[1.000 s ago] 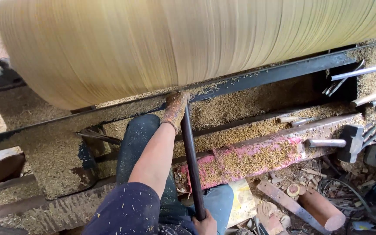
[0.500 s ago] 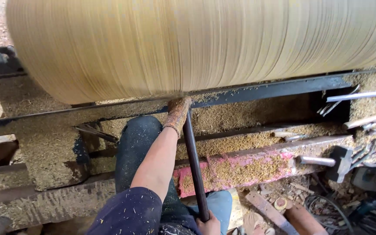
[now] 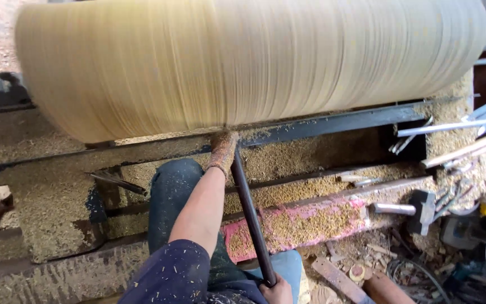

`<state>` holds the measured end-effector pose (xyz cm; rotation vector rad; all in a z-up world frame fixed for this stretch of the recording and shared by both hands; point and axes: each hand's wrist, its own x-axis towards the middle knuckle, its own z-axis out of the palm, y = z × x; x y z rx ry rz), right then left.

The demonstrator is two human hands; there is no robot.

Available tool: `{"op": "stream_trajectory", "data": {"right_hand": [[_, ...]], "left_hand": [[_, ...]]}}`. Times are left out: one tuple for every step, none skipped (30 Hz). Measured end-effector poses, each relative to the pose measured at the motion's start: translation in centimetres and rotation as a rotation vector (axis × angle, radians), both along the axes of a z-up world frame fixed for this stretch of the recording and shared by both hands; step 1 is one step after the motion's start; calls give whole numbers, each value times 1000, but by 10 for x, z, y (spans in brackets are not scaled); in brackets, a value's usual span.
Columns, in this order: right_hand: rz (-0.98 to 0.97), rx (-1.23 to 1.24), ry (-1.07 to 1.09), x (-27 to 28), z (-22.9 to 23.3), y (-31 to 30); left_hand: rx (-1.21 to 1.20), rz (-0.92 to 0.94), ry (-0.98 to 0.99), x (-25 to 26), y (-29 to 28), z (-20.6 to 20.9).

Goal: Using a woodturning chisel on a lathe to shape and smooth a large wooden cylinder.

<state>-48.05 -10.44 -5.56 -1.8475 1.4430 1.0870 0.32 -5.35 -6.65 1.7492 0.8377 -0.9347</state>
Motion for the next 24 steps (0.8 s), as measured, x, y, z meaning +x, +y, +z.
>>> {"op": "stream_trajectory", "data": {"right_hand": [[-11,-3,2,-16,-11,9],[19,-33,-18,-31,-22,21],[50,-64,-37,-46,-33,33],[40,-60,-33,-38,-24,48],[-47,-68,36,-29,-16,62],[-135,-73,107,-20,-8,76],[-144,-67,113,-18,-9,80],[-139,-20,119,-19,-9,88],[-133,27,124,-19,-8,95],[-143,32,126,-15,-4,103],[-169,-4,124,-11,1,111],[-185,-42,122,-7,6,115],[-186,-37,125,-7,5,116],[-185,-48,132,-8,5,115],[-184,-58,139,-10,5,115],[-177,-53,139,-12,4,111],[-181,-55,129,-13,3,107],[-182,-58,122,-17,3,101],[-173,-55,125,-9,12,94],[-174,-35,166,0,20,86],[-175,-15,206,9,28,78],[-165,-13,207,9,29,72],[-153,-19,209,9,29,65],[-140,-25,209,10,29,59]], "left_hand": [[-3,-11,2,2,-4,-1],[36,-7,88,4,-6,-2],[77,-3,173,7,-8,-4],[81,-13,177,5,-6,3],[34,27,134,3,-5,8],[-11,66,92,1,-4,14],[-5,57,97,3,0,26],[-61,58,72,4,4,38],[-117,60,47,5,8,51],[-112,50,50,5,7,46],[-122,63,86,5,7,41],[-132,87,123,5,6,37],[-127,86,125,5,8,42],[-153,101,100,4,9,48],[-179,115,75,4,10,53],[-174,122,74,-1,12,39],[-233,77,137,-6,15,24],[-293,34,202,-13,16,10],[-290,44,204,-11,14,11],[-238,84,185,-9,11,13],[-186,124,166,-7,9,15],[-183,134,165,-7,8,22],[-173,158,153,-7,7,28],[-163,181,138,-6,6,34]]}}
